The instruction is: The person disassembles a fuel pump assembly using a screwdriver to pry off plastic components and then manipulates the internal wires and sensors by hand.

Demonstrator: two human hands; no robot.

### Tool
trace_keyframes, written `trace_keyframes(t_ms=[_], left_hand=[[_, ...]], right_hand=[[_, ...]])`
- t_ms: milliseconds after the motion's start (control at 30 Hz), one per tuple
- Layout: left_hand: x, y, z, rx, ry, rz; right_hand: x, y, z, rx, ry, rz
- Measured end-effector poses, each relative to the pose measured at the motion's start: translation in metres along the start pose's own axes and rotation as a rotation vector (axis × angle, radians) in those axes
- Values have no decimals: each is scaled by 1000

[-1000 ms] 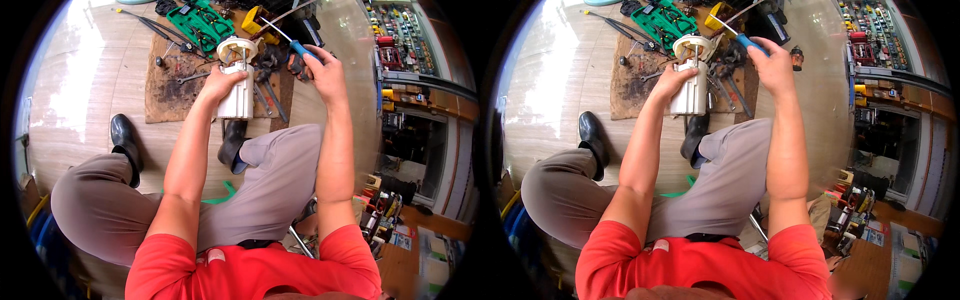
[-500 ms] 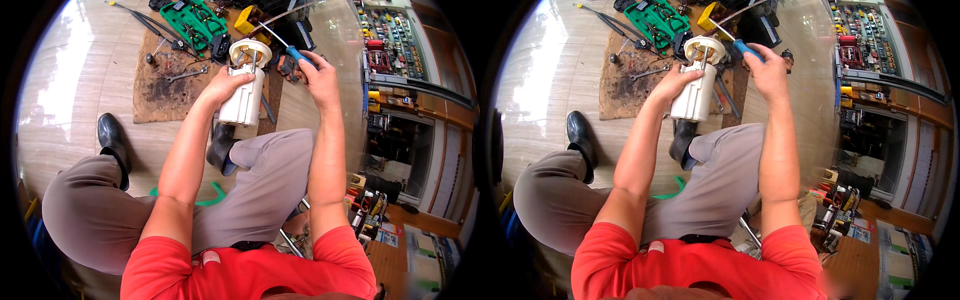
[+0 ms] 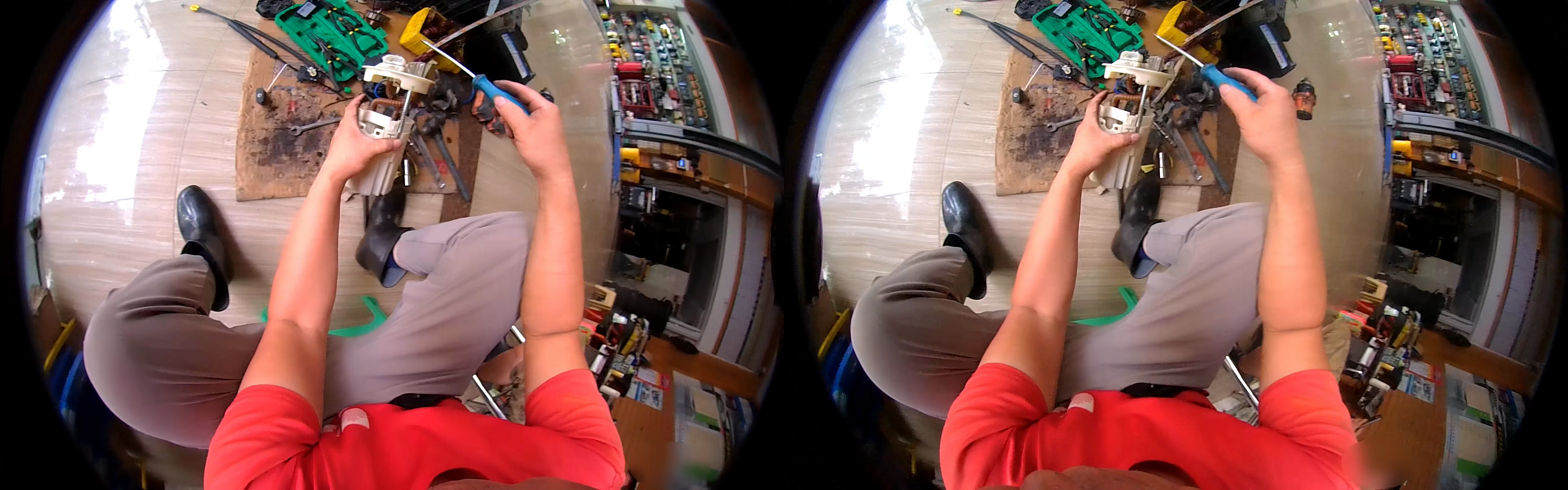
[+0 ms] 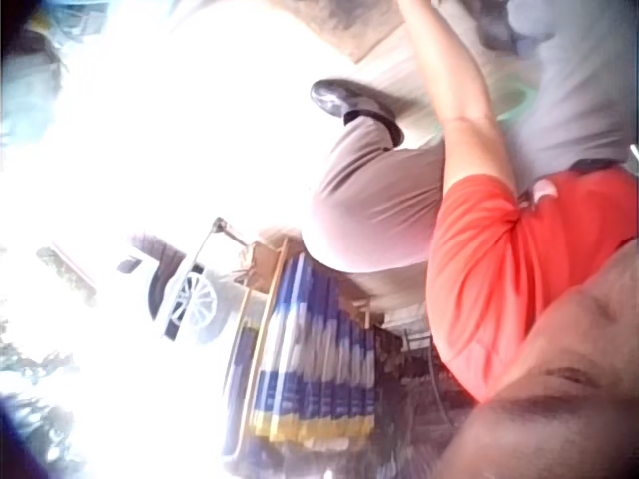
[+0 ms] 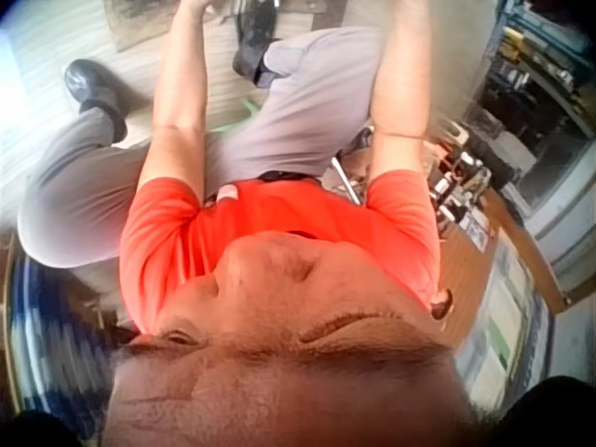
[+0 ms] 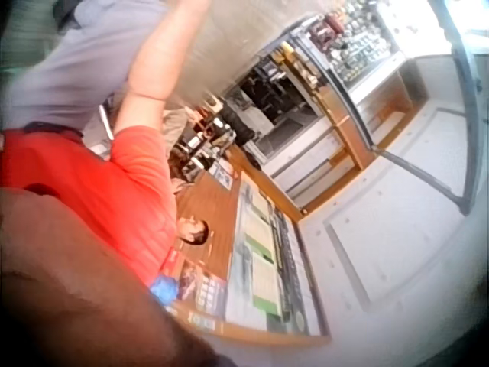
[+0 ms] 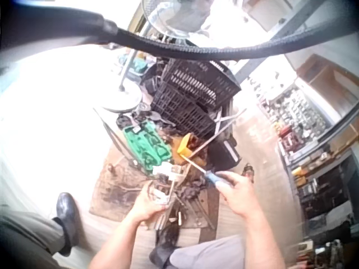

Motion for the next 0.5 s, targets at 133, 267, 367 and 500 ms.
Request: trace_keyframes(t_ms=[133,267,367,500], left_hand=[[-29,-35,2,8,140,-99],[-56,-69,7,-88,181,-130],[-74,-97,12,-147,179,-44],[-84,-136,18,-236,113,324]], right_hand=[[6,3,0,-74,-78,77],[21,-7,4,-126,-200,252],[40,-2,8,-114,-304,277],[53,-11,15,-156,-394,280]])
Point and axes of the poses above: each hand's wrist, its own z-axis away from the middle knuckle, its own x-axis out of the palm, y = z × x, the point moved 4 cm from there along -z, towards the middle knuckle, and after that the axes turned 2 degrees about -x, right-handed, at the moved point
